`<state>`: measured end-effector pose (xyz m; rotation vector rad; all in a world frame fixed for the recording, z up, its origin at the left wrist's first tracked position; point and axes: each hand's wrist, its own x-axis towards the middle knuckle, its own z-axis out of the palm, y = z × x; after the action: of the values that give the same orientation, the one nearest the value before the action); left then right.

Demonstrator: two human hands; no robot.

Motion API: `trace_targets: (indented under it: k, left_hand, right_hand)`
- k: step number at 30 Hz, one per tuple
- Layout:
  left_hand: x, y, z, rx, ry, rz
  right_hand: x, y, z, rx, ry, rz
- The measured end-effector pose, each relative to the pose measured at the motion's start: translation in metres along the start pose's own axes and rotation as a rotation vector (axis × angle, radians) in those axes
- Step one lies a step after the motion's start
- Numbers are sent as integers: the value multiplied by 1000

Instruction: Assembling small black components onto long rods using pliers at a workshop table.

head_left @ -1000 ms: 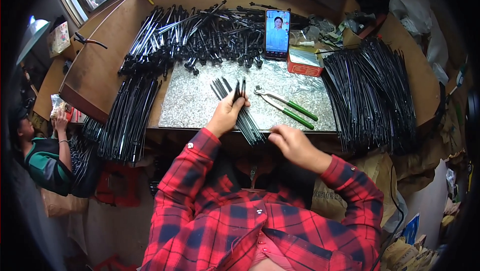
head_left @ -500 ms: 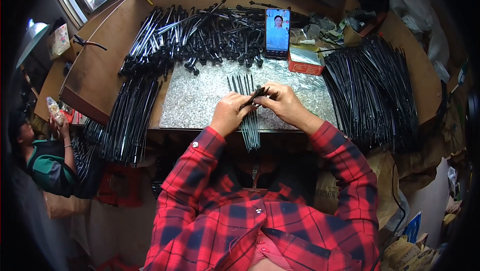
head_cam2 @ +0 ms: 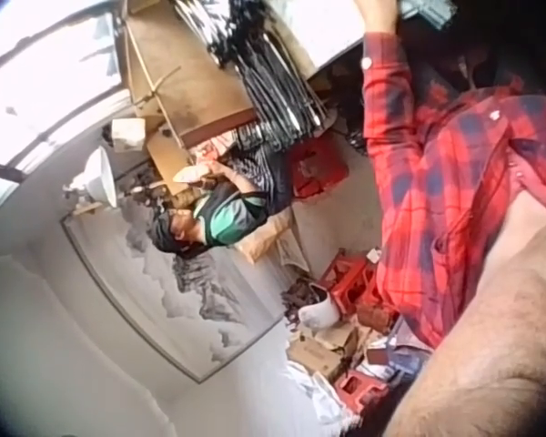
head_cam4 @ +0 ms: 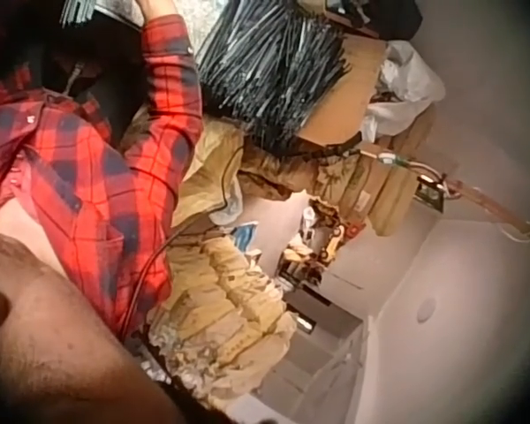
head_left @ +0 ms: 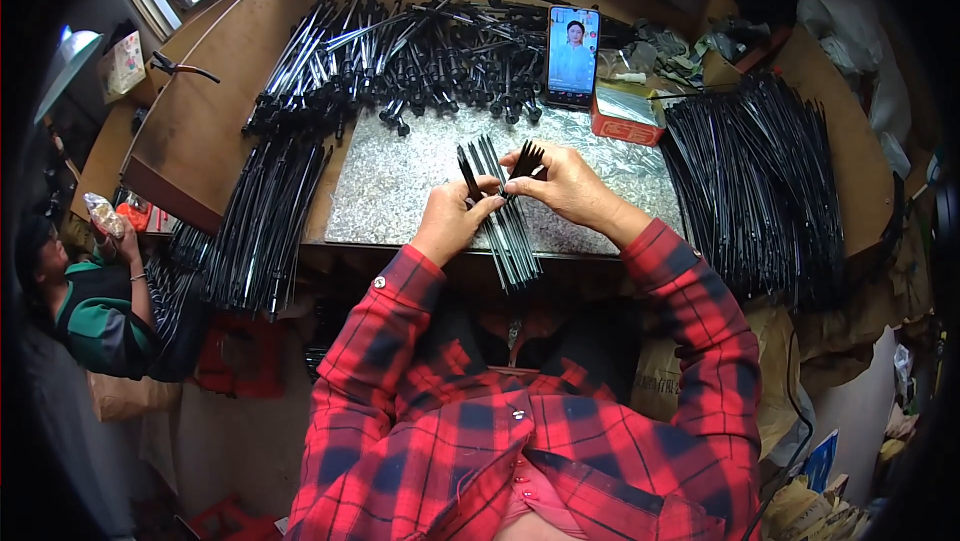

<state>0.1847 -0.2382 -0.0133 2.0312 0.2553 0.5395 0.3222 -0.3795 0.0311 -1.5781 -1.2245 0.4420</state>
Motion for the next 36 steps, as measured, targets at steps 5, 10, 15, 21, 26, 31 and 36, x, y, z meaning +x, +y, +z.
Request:
trace_targets:
  k: [5,10,15,21,26,31,36]
  left_hand:
    - [2,4,9,99,-49,39]
    - [9,7,14,270,21,168]
    - [9,12,14,457,16,45]
    - [12,13,15,252,8,144]
    - [13,8,13,176,8,47]
    - [14,10,7,219,-42,115]
    - [17,44,-8,124,6,178]
  right_hand:
    - [3,2,1,12,-2,-10]
    - [-1,1,-1,-5,25,-13]
    - [-1,13,-1,140,51,58]
    - [1,24,-3,223,2,79]
    - [3,22,-3,313,-58,38]
    - [0,13,-2,228,-97,26]
    - [-3,24,1,-103,-96,-123]
